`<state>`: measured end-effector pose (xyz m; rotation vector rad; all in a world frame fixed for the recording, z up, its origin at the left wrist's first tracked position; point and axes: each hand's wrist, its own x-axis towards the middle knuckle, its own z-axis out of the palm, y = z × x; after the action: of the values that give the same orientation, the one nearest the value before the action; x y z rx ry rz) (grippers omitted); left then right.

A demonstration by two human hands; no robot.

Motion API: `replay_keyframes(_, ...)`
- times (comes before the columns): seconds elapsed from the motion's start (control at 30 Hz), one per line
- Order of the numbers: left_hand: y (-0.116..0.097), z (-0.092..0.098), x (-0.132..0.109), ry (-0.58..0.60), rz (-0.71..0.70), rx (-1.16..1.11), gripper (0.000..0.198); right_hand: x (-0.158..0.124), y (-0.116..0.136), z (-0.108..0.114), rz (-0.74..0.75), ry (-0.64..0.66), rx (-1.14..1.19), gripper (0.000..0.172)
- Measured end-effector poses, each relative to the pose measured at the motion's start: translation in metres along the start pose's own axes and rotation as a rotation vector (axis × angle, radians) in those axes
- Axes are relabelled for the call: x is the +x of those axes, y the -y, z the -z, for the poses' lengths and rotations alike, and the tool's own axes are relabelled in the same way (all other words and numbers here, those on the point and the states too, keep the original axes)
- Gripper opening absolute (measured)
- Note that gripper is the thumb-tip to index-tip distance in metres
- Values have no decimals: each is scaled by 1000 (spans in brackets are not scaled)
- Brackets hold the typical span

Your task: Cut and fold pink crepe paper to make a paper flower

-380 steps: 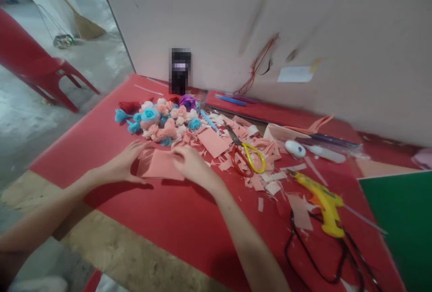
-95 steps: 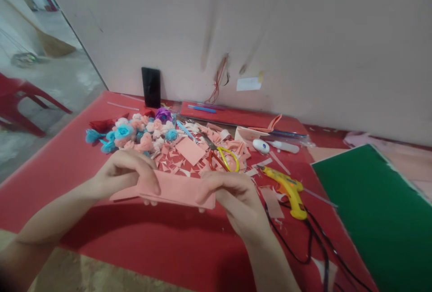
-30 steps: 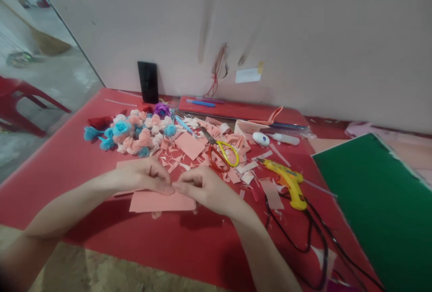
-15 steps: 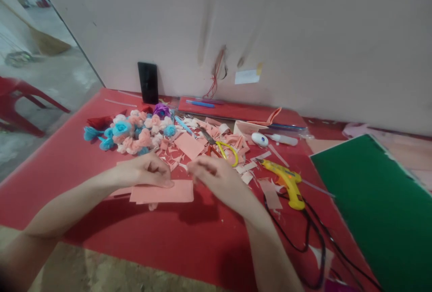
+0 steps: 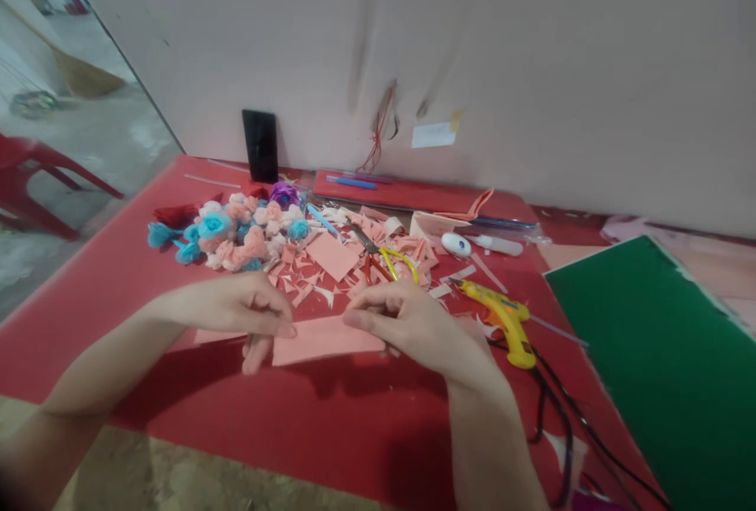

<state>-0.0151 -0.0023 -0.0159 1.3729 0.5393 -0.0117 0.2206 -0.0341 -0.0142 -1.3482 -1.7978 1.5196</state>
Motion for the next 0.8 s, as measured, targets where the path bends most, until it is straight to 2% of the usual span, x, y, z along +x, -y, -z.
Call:
replay_keyframes(0.07,-1,2,-2,4,-5,53,37,-1,1,0,-8,-2,-10,24)
replay_keyframes(0.1,-1,3,-3,-35,-32,74,38,-1,1,-1,-5,-13,-21,24)
replay_keyframes(0.2,-2,2,-2,-251,-169,114,27,2,-1,-6,10,-17,-72,25)
replay_keyframes(0.23,-2,1,0,-275,-210,129,20,4,-1,-9,19,-6,-91,26)
replay_keyframes(0.27,-2,-1,2,-246,-237,144,16,5,-2,-11,31,4,-108,26)
replay_keyframes(0.37,2,-8,11,-27,-259,139,17,9,-1,-20,69,21,-140,27)
replay_keyframes(0.43,7,-13,16,36,-248,74,21,9,1,-25,69,22,-128,28)
replay_keyframes(0.7,16,-23,21,-43,-278,-117,25,12,5,-39,-14,-105,52,37)
replay_keyframes(0.8,14,-21,19,-27,-252,-89,23,10,7,-36,-38,-123,64,38)
